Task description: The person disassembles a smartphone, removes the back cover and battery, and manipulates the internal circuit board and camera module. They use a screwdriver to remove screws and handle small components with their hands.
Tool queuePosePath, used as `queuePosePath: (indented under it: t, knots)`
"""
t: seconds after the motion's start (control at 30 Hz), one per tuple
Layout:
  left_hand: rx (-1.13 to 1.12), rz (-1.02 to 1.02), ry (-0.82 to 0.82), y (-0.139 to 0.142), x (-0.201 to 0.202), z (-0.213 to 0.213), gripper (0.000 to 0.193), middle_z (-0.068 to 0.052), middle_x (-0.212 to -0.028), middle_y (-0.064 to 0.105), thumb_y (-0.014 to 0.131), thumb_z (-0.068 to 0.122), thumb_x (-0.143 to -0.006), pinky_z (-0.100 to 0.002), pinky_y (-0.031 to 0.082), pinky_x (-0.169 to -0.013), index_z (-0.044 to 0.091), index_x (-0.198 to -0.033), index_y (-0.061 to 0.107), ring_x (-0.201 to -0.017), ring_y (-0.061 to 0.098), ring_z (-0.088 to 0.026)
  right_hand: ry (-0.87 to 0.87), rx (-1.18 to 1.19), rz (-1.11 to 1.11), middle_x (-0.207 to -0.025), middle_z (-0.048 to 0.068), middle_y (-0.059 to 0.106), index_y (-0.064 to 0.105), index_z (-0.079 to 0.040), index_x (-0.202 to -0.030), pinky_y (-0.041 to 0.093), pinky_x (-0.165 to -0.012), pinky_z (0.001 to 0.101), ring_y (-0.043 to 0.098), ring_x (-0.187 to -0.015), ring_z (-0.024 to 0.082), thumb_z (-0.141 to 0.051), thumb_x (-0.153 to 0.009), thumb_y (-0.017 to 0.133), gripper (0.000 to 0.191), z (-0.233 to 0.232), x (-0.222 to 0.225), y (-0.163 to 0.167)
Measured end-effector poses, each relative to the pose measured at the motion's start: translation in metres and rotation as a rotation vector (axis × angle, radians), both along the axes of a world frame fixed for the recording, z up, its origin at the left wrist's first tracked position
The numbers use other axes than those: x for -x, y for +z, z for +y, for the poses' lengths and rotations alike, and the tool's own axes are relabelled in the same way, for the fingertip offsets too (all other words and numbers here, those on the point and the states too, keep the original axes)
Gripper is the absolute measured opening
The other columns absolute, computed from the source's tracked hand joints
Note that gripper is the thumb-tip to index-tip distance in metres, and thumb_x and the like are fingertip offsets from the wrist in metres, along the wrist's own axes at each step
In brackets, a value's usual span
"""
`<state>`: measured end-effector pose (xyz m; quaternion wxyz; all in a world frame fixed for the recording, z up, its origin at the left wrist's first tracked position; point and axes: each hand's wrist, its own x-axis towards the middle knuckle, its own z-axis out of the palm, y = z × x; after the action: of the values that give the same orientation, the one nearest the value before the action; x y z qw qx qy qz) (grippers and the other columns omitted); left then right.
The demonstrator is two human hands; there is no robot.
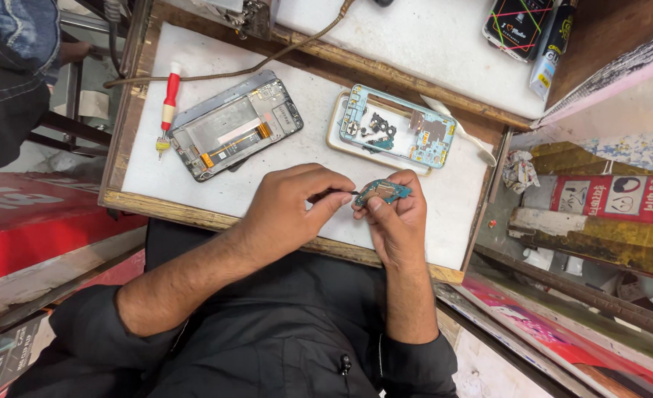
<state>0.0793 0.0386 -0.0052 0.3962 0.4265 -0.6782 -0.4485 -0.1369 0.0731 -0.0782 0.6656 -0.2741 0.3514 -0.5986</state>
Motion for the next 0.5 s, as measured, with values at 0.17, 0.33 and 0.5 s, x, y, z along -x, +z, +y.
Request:
queuePosePath:
  t: [0.17,0.33,0.5]
  knots:
    - [0.07,-0.052,0.047,0.0028,0.0069,0.0018,0.013,-0.008,-0.092,0.074,0.076,0.012,-0.092,-0.031,0.058,-0.065,0.007,-0.104,0.075,-0.079,0.074,-0.02,-0.016,0.028,0.063,-0.098,0.019,0.071,0.047,-0.002,-0.116,0.061,-0.08,0.0368,0.072,-0.087,0.025,0.009,-0.094,0.068,0.032,-0.002,-0.0035,-0.0002]
    - [0.061,-0.069,0.048,-0.0008,0.0097,0.0045,0.013,-0.008,-0.094,0.074,0.075,0.01,-0.093,-0.03,0.06,-0.064,0.006,-0.106,0.073,-0.08,0.076,-0.02,-0.018,0.059,0.145,-0.099,0.019,0.071,0.047,-0.001,-0.114,0.061,-0.081,0.0369,0.071,-0.086,0.024,0.009,-0.094,0.068,0.031,0.0008,-0.0039,-0.001]
    - [0.196,-0.087,0.07,-0.0022,0.0114,0.006,0.016,-0.009,-0.097,0.074,0.075,0.007,-0.092,-0.032,0.062,-0.072,0.004,-0.107,0.072,-0.087,0.077,-0.022,-0.023,0.089,0.234,-0.102,0.018,0.07,0.048,-0.001,-0.113,0.062,-0.082,0.0367,0.071,-0.088,0.023,0.008,-0.095,0.068,0.029,0.0021,-0.0047,-0.0019]
